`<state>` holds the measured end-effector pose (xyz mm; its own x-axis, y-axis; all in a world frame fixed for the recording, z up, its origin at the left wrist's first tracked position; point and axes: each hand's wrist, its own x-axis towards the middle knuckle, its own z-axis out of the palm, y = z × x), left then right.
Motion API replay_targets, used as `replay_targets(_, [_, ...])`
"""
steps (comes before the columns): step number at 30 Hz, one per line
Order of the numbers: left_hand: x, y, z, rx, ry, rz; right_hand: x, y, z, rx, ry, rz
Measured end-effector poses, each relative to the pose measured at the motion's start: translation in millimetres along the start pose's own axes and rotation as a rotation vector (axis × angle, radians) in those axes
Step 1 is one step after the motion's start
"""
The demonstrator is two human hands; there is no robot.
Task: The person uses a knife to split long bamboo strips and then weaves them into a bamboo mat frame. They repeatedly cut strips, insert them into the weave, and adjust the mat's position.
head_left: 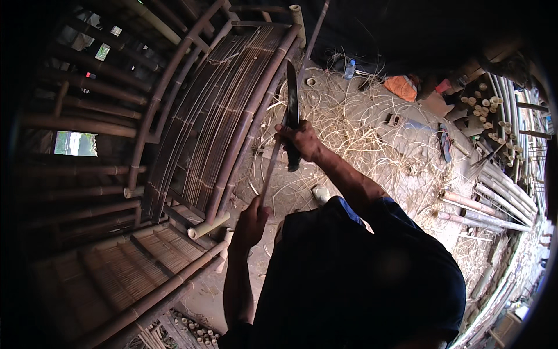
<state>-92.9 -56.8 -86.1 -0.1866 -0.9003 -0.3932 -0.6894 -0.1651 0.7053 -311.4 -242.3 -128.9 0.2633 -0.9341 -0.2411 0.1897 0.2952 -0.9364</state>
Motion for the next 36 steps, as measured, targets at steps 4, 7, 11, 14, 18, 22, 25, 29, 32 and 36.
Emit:
replay_targets(4, [28.1, 25.9, 11.3, -0.624, -0.002, -0.003, 10.2, -46.7, -42.2, -0.749, 0.096, -0.205])
replay_targets(7, [55.4, 56.2, 11.2, -0.742, 0.138, -0.098, 5.5, -17.9, -68.4, -1.113, 0.182, -0.470])
replay_targets(11, [78.8, 46.2, 11.3, -0.608, 0.270, -0.110, -34.8, -5.8, -35.9, -1.376, -0.053, -0.440])
replay_targets(14, [95.6, 23.6, 24.3, -0.478, 0.382, 0.035, -62.8, 10.3, -16.9, -1.277, -0.205, -0.469])
replay_targets(18, [60.2, 59.3, 10.7, -0.255, 0.244, 0.164, 3.6, 32.5, -59.9, -1.968, 0.956, -1.221])
replay_targets(22, [46.6, 40.8, 2.3, -0.328, 0.197, 0.128, -12.5, 11.1, -42.9, -1.545, 0.273, -0.817])
replay_targets(25, [43.9, 55.1, -2.6, -0.407, 0.192, 0.164, -44.5, -7.0, -21.4, -1.277, 0.059, -0.850])
replay_targets(29, [18.2, 70.7, -5.9, -0.214, 0.127, 0.137, 32.5, -3.7, -87.4, -1.556, 0.460, -1.063])
replay_targets(32, [12.7, 42.7, -3.0, -0.243, 0.194, 0.174, -3.6, -35.4, -47.6, -1.278, 0.032, -0.441])
replay_targets(36, [-10.4, 68.7, -13.8, -0.122, 0.109, 0.027, 37.6, -57.5, -81.1, -1.315, 0.068, -0.056])
